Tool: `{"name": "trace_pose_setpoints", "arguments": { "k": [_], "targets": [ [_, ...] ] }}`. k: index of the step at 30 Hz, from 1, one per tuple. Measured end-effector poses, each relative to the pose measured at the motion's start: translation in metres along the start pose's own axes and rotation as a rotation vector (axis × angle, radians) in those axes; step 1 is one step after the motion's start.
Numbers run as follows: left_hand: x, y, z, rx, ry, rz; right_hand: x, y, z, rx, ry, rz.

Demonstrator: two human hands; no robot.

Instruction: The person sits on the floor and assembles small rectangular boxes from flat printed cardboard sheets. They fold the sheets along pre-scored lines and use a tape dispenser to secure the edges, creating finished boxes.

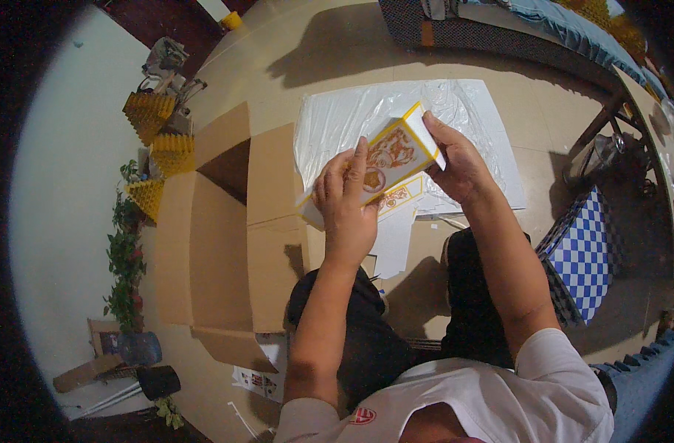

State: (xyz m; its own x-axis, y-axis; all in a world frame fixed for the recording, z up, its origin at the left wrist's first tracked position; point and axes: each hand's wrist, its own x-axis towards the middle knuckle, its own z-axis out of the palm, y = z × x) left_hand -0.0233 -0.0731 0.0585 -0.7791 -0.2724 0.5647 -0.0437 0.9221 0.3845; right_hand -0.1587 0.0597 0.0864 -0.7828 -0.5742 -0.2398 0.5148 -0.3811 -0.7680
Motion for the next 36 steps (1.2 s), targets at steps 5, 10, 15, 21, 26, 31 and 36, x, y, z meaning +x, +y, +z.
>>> {"name": "trace_pose_setpoints", "arguments": {
  "k": [5,10,15,21,26,31,36],
  "targets": [
    [0.005,-0.010,0.003,-0.277,0.021,0.018,0.005,0.007,-0.003,0.038,-0.175,-0.097],
    [0.010,-0.028,-0.002,-0.557,0.028,-0.116,0.008,0.009,-0.011,0.096,-0.441,-0.098],
    [0.008,-0.025,-0.009,-0.715,-0.013,-0.138,0.002,0.012,-0.013,-0.010,-0.562,0.001],
    [0.004,-0.016,-0.019,-1.186,-0.211,-0.536,0.007,0.022,-0.012,-0.362,-0.571,0.001],
    [0.003,-0.019,-0.016,-1.094,-0.138,-0.635,0.011,0.027,-0.012,-0.761,-0.442,-0.367],
    [0.000,-0.015,-0.006,-0.960,-0.101,-0.530,-0.002,0.019,-0.001,-0.756,-0.462,-0.282],
    [-0.001,-0.013,0.001,-1.036,0.023,-0.544,0.013,0.025,-0.013,-0.825,-0.252,-0.379]
  ]
}}
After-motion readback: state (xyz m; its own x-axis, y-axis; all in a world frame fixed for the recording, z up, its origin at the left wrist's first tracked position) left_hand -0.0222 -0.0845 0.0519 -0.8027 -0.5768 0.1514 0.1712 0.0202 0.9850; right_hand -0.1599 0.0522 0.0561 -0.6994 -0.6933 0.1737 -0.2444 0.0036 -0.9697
